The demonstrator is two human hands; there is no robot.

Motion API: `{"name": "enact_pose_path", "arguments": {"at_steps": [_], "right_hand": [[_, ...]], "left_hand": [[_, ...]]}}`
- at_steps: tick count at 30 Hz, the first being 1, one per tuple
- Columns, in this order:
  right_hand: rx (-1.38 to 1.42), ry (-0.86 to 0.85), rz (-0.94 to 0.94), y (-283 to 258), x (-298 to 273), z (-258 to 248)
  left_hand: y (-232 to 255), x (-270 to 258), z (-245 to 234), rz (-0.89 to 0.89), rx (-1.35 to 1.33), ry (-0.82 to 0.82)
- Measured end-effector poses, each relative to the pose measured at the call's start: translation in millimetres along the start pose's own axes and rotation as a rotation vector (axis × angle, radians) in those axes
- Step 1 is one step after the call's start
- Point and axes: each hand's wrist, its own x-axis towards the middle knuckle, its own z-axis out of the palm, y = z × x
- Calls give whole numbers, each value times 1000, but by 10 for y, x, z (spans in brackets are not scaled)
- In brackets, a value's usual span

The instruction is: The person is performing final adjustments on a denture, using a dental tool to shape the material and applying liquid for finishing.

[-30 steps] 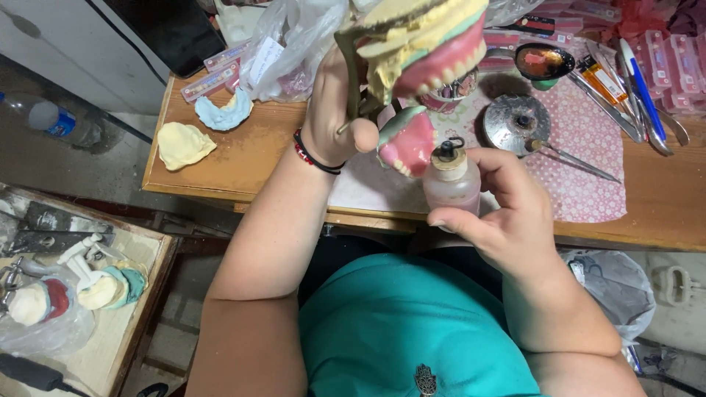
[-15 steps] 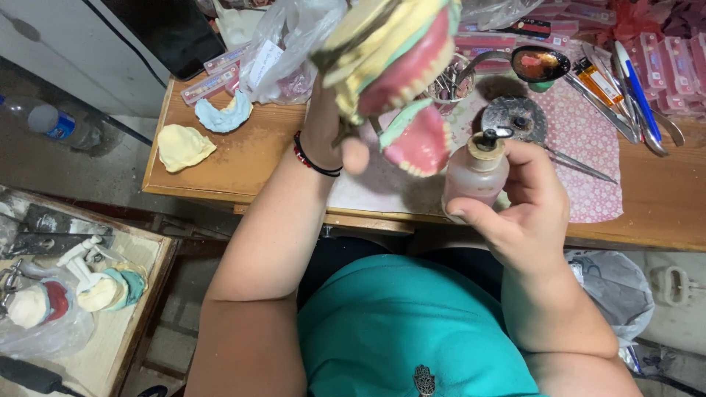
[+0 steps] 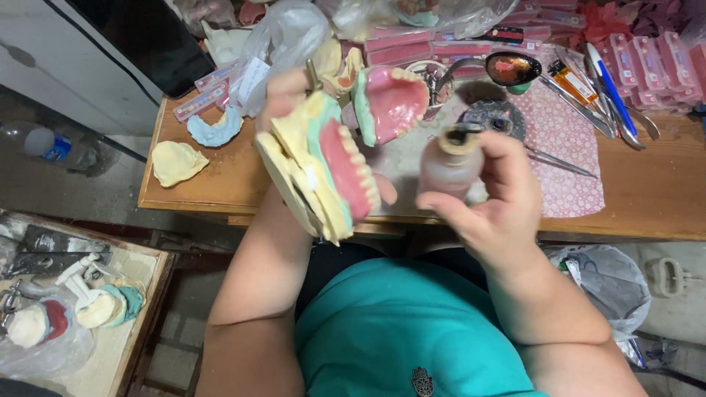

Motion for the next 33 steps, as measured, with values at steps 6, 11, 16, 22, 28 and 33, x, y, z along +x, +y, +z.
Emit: {"name": "enact_pose_path", "arguments": {"at_steps": [6, 11, 16, 22, 28, 33], "right_hand": [[-142, -53, -85, -36, 87, 174], [-222, -70, -183, -5, 113, 185], [-179, -138, -123, 10, 37, 135], [-15, 110, 8, 257, -110, -305], [-207, 395, -9, 1277, -381, -1474], [-255, 577, 348, 1783, -642, -2006]], "left_hand": [[485, 187, 135, -9, 148, 247], [527, 346, 91, 44, 218, 338], [331, 387, 91, 178, 227, 382], [637, 365, 71, -19, 442, 295], [22, -298, -217, -222, 532, 71], [-84, -241, -237, -83, 1090, 254]]}}
